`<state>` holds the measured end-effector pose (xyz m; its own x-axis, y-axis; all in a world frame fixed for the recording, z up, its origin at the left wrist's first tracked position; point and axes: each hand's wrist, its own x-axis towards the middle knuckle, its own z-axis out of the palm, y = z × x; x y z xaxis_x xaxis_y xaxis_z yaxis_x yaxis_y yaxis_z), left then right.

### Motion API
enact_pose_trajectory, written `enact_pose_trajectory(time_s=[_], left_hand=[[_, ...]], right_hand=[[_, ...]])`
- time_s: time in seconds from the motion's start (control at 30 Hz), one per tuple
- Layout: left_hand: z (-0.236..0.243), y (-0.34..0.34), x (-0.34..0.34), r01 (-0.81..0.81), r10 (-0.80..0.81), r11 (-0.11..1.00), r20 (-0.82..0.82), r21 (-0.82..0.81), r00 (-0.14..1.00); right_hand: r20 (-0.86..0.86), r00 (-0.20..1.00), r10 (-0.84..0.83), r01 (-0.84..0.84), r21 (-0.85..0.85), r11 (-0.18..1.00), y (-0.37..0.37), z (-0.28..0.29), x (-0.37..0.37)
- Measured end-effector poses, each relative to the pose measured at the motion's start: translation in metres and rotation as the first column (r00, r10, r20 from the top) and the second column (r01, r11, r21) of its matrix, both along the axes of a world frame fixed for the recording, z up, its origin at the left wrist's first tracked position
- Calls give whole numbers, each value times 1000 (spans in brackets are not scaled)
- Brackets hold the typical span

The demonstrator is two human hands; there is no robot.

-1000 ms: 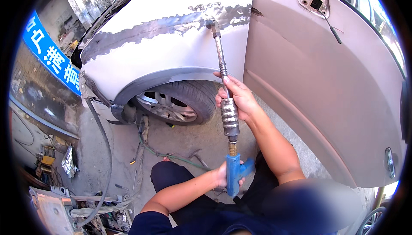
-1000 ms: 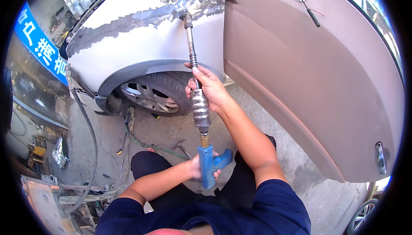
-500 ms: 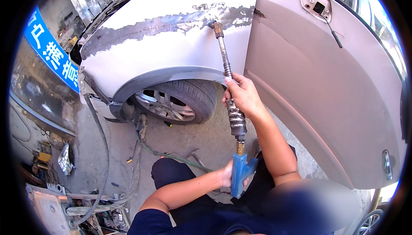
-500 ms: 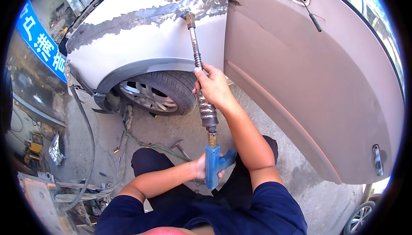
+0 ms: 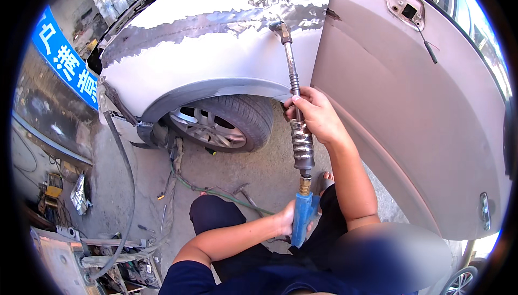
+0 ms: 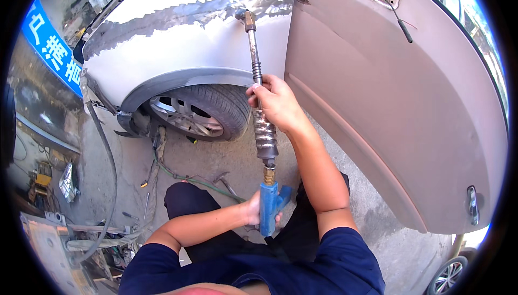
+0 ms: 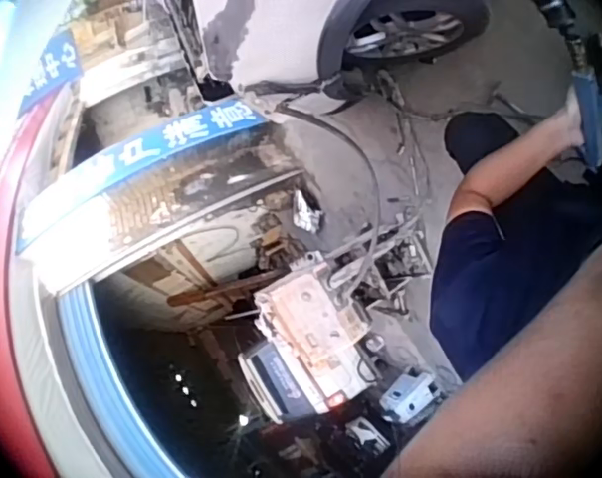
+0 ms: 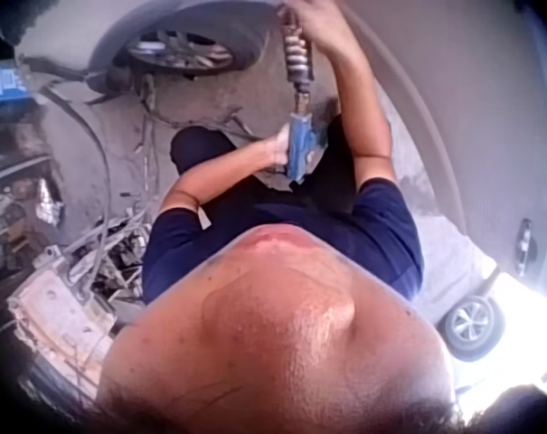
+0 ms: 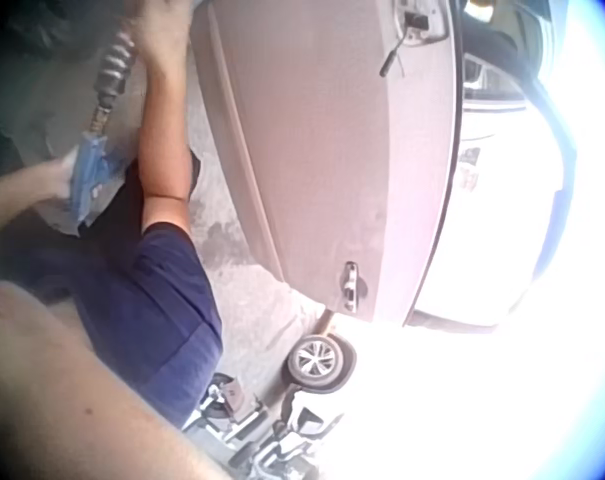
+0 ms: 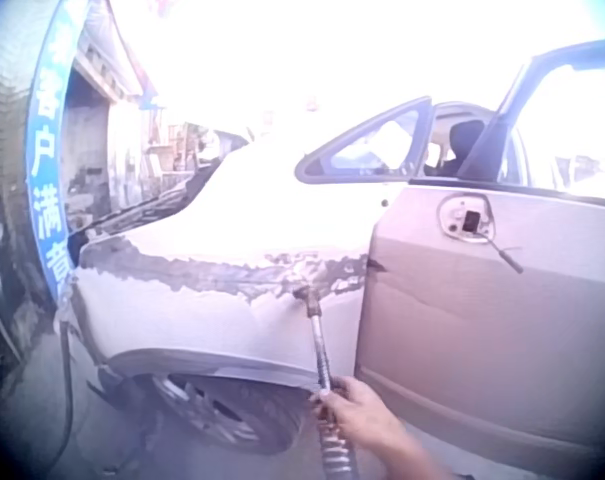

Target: The person uses a pneumatic dent puller to repeatedly tap and pull a dent on the rear quarter panel of a white car. They then switch to a screwdriver to pry and adjust the metal along the seam between the panel and the door.

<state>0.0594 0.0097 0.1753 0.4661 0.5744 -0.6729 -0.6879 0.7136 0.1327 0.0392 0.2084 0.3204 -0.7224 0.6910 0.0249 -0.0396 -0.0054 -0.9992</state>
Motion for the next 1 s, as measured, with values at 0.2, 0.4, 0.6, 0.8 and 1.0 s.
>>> enact_pose_trajectory(time_s=[0.2, 0.4, 0.6, 0.8, 1.0], left_hand=[[-14, -6, 8, -63, 62, 998, -168, 2, 984], [-13, -8, 8, -144, 144, 989, -212, 16, 967], [-13, -4, 7, -235, 229, 972, -282, 12, 932], [-24, -10, 16, -198, 183, 979, -247, -38, 952], [-15, -13, 7, -176, 165, 983, -193, -43, 967]], right_hand=[[-326, 905, 275, -409, -486, 772, 12, -1, 0], [-668, 644, 372, -744, -433, 509, 23, -10, -4], [-16, 997, 79, -80, -55, 995, -6, -1, -7], [-166, 956, 243, -290, -385, 876, -2, 0, -6], [-157, 959, 236, -281, -422, 862, 5, -3, -13]])
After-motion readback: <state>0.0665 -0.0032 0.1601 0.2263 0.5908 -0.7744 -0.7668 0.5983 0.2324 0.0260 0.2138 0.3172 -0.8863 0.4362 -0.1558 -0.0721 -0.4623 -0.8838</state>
